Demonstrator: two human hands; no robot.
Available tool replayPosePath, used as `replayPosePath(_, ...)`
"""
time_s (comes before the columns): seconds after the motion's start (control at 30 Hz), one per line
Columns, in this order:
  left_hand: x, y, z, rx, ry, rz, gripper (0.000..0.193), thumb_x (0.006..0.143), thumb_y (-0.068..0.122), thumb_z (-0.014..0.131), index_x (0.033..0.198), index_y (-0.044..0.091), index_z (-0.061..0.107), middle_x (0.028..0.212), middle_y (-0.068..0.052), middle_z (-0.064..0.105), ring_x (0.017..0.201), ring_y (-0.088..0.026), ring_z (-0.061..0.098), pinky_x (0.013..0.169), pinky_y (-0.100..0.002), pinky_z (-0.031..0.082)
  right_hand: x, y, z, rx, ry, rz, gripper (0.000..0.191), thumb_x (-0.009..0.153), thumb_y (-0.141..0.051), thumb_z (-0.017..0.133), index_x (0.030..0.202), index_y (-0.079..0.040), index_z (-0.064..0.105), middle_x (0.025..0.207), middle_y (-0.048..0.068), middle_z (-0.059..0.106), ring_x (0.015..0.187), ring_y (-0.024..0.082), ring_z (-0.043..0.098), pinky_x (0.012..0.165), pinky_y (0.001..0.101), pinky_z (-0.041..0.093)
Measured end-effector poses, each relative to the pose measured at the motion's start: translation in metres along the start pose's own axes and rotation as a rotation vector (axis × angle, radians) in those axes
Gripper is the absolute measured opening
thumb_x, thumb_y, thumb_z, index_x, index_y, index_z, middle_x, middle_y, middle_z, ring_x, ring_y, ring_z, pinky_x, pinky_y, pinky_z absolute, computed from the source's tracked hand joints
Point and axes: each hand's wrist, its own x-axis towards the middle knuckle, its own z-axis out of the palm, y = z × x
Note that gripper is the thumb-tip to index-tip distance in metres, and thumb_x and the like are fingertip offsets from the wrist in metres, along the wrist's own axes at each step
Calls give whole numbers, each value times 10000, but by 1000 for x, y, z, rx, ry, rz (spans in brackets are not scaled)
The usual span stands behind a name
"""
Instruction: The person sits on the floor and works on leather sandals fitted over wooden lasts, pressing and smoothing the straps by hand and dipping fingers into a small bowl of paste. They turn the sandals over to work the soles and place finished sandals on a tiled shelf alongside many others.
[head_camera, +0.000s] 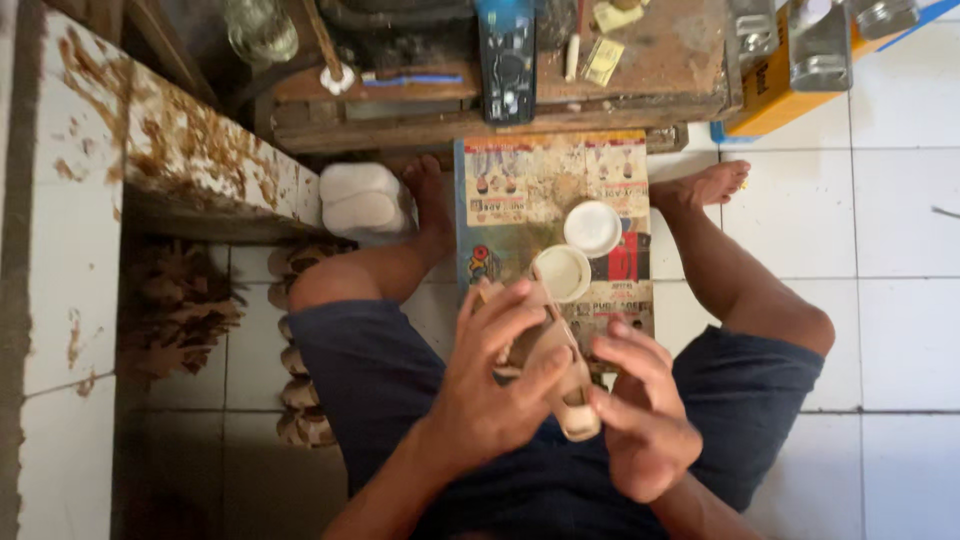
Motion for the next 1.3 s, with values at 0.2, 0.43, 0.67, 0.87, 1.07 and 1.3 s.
replayPosePath(0.2,-13,-19,-12,8,3,-109,608,831,85,825,1369,158,551,1455,-151,488,1485,-430,449,1257,-732,261,10,56,-37,-405,-364,563,379,1050,-390,603,1208,-51,665,1435,234,593,1336,369,567,1123,498,457)
replayPosePath(0.43,-27,-20,-9,-6,85,-173,665,820,20,789,1417,101,507,1510,-174,468,1470,-403,501,1276,-685,324,-4,158,-45,-990,-819,136,574,824,-426,781,1265,-65,708,1527,265,398,1396,466,392,1126,608,320)
replayPosePath(0.67,-26,-20,-23,-95,153,-131,659,864,101,818,1426,24,482,1467,-194,559,1400,-401,570,1248,-638,390,12,117,-69,-851,-745,163,277,860,-308,796,930,-43,758,1395,203,566,1403,421,471,1156,552,416)
replayPosePath(0.87,-5,-12,-13,-62,85,-69,612,781,80,805,1346,21,579,1410,-214,608,1371,-419,591,1205,-613,426,-2,1,-20,-175,-139,425,484,1148,-411,419,1173,-9,687,1553,267,468,1546,405,387,1300,513,314)
replayPosePath(1.07,16,5,-7,-57,85,21,606,827,47,844,1374,5,586,1437,-205,610,1377,-409,617,1207,-577,473,-10,-7,28,161,64,202,753,1149,-591,183,1443,-24,582,1667,358,316,1632,474,256,1338,563,167)
replayPosePath(1.3,22,19,-19,-104,14,-70,633,802,74,862,1374,1,601,1406,-202,641,1358,-387,635,1190,-524,499,-21,1,13,4,35,243,670,1153,-551,259,1352,6,573,1574,379,401,1523,498,374,1295,609,293)
